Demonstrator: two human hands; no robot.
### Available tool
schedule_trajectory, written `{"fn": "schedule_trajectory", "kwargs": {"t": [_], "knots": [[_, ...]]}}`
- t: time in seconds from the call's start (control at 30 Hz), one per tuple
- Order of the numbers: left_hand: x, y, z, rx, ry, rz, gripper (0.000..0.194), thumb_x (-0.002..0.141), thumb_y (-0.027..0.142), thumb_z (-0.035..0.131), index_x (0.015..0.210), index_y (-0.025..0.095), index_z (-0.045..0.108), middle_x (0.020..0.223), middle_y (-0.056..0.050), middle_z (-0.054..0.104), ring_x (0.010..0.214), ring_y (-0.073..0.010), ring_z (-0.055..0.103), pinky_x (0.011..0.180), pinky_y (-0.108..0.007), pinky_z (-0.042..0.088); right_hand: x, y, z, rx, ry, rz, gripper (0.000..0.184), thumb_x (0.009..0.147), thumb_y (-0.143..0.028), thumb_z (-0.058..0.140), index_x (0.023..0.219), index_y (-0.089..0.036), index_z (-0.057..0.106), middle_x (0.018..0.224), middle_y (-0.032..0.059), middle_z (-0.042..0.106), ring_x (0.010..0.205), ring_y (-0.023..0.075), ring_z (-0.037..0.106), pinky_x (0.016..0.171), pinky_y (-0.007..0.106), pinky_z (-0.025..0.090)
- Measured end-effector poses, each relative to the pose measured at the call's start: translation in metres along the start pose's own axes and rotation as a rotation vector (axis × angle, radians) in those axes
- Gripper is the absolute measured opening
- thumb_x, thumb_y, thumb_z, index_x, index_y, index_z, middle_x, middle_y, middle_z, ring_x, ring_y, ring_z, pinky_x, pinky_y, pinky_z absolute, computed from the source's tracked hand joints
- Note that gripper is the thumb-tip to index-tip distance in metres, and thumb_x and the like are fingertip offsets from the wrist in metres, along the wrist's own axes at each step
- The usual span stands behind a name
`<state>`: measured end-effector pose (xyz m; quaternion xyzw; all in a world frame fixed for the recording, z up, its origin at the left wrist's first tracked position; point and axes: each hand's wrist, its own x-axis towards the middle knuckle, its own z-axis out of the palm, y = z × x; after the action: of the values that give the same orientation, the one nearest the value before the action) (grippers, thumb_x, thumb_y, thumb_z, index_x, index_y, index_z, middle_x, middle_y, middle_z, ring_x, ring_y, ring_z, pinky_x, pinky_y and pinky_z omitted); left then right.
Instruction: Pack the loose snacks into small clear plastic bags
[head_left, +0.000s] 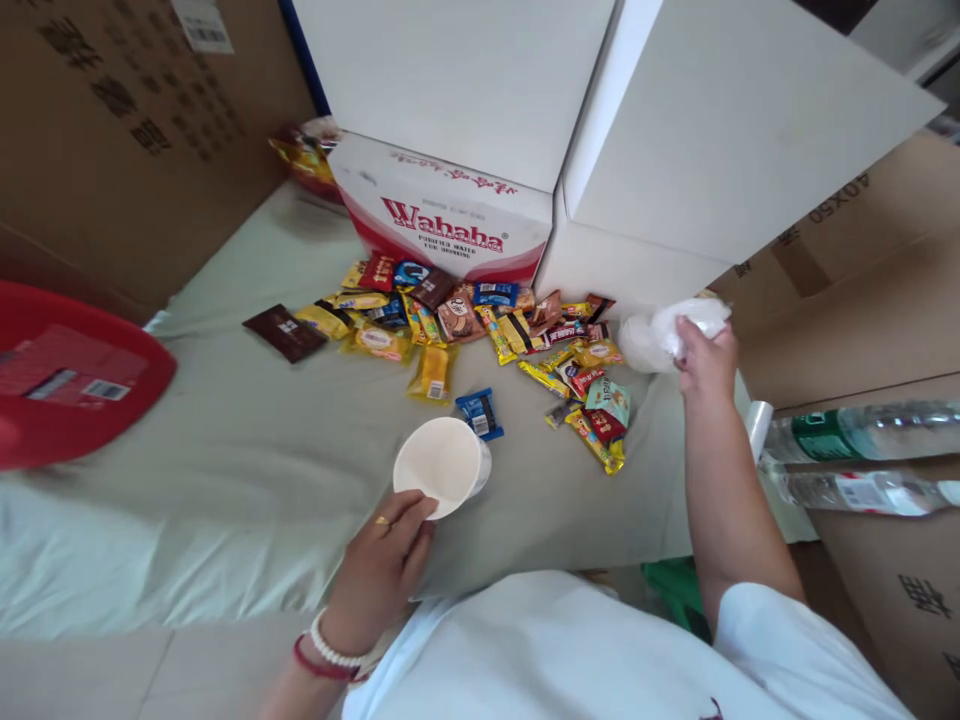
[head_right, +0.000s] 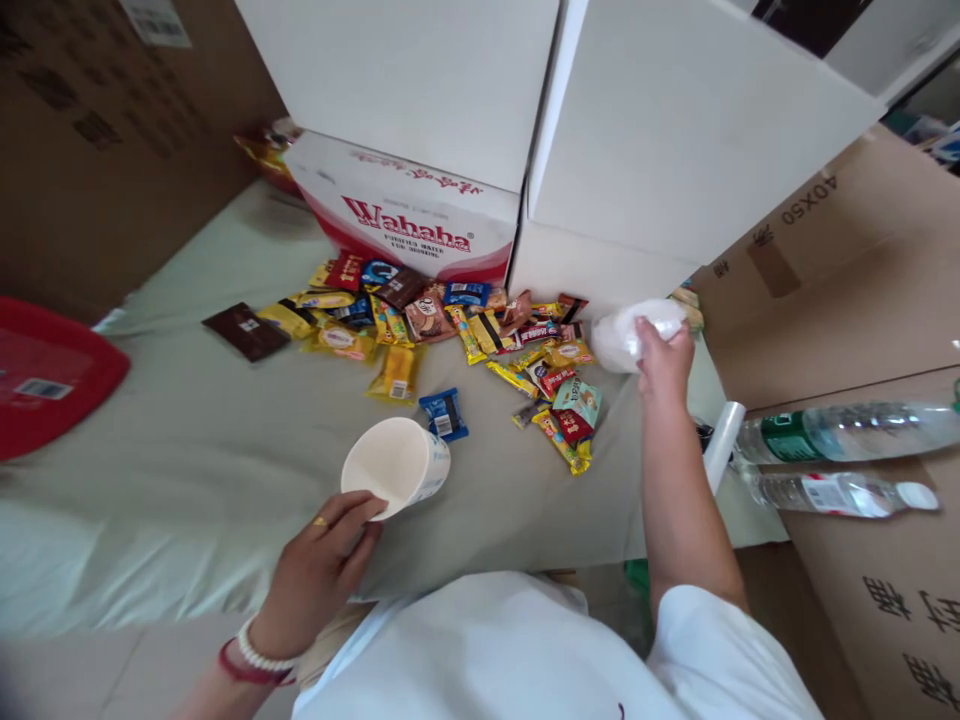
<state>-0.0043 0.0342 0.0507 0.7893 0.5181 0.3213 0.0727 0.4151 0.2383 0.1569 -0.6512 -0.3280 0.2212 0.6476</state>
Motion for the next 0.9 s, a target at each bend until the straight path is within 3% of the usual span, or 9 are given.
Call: {"fn": "schedule_trajectory", "kwargs": {"t": [0.13,0.33,0.47,0.53,0.63,0.67,0.77,0.83,0.9], "knots": [[0.004,0.013,-0.006,-0.007,0.001,-0.029,0.019,0.097,0.018,0.051,0.108,0.024,0.065,0.105,-0.006,0.072,0.09,-0.017,0.073,0.079,-0.026,0.059,0.046,0.013,-0.003,-0.061,0.005,0.154,0.041,0.065,-0.026,0.08,0.097,-0.02,0.055,0.075,-0.0058,0.059,0.049,0.0068,0.045,0.035,0.014,0.019],[0.008,0.026,-0.011,-0.037,0.011,-0.003,0.018,0.097,0.017,0.051,0.108,0.024,0.064,0.102,-0.006,0.072,0.088,-0.0167,0.074,0.078,-0.025,0.059,0.033,0.008,0.039,-0.305,-0.333,0.076,0.07,0.065,-0.04,0.089,0.123,-0.017,0.059,0.104,0.0091,0.068,0.081,0.0187,0.064,0.054,0.024,0.051],[0.022,0.044,-0.018,-0.166,-0.06,-0.03,0.017,0.098,0.017,0.051,0.111,0.023,0.061,0.097,-0.005,0.071,0.075,-0.0139,0.07,0.067,-0.023,0.057,-0.004,-0.023,0.032,-0.575,-0.401,-0.292,0.09,0.072,-0.045,0.087,0.148,-0.017,0.048,0.139,0.0193,0.056,0.117,0.0287,0.062,0.091,0.039,0.058],[0.033,0.057,-0.022,-0.289,-0.151,-0.023,0.013,0.098,0.017,0.051,0.104,0.023,0.061,0.091,-0.003,0.07,0.068,-0.0122,0.066,0.063,-0.022,0.055,-0.051,-0.039,0.011,-0.562,-0.736,-0.454,0.073,0.086,-0.051,0.075,0.149,-0.024,0.049,0.139,0.0149,0.058,0.12,0.0281,0.063,0.096,0.042,0.056],[0.048,0.076,-0.021,-0.447,-0.276,0.063,0.014,0.098,0.014,0.049,0.095,0.023,0.059,0.085,-0.002,0.069,0.07,-0.0117,0.066,0.065,-0.021,0.055,-0.136,-0.045,-0.028,-0.462,-1.513,-0.701,0.058,0.092,-0.052,0.07,0.141,-0.025,0.059,0.141,0.0126,0.06,0.127,0.0257,0.06,0.102,0.04,0.054],[0.051,0.081,-0.019,-0.473,-0.285,0.095,0.016,0.097,0.012,0.049,0.099,0.024,0.06,0.088,-0.003,0.07,0.074,-0.0122,0.068,0.068,-0.021,0.056,-0.158,-0.043,-0.042,-0.487,-1.591,-0.72,0.042,0.098,-0.044,0.064,0.134,-0.022,0.063,0.134,0.0131,0.065,0.12,0.0229,0.064,0.1,0.037,0.054],[0.05,0.085,-0.011,-0.476,-0.22,0.132,0.034,0.097,0.014,0.052,0.127,0.027,0.057,0.118,-0.011,0.071,0.099,-0.0177,0.073,0.081,-0.026,0.061,-0.178,-0.031,-0.09,-0.582,-1.427,-0.62,0.023,0.105,-0.028,0.051,0.109,-0.019,0.071,0.102,0.0091,0.073,0.095,0.0175,0.068,0.087,0.03,0.055],[0.042,0.077,-0.008,-0.449,-0.16,0.08,0.046,0.096,0.017,0.054,0.141,0.029,0.051,0.133,-0.015,0.066,0.112,-0.0216,0.071,0.085,-0.03,0.063,-0.15,-0.025,-0.125,-0.679,-1.099,-0.519,0.02,0.103,-0.032,0.053,0.106,-0.02,0.07,0.095,0.007,0.072,0.086,0.0179,0.068,0.077,0.029,0.055],[0.031,0.063,-0.007,-0.419,-0.129,-0.018,0.04,0.096,0.019,0.055,0.135,0.03,0.056,0.128,-0.012,0.068,0.105,-0.0202,0.073,0.081,-0.029,0.063,-0.096,-0.021,-0.153,-0.864,-0.7,-0.432,0.02,0.098,-0.039,0.061,0.101,-0.022,0.071,0.083,0.0037,0.07,0.07,0.018,0.063,0.063,0.028,0.05]]}}
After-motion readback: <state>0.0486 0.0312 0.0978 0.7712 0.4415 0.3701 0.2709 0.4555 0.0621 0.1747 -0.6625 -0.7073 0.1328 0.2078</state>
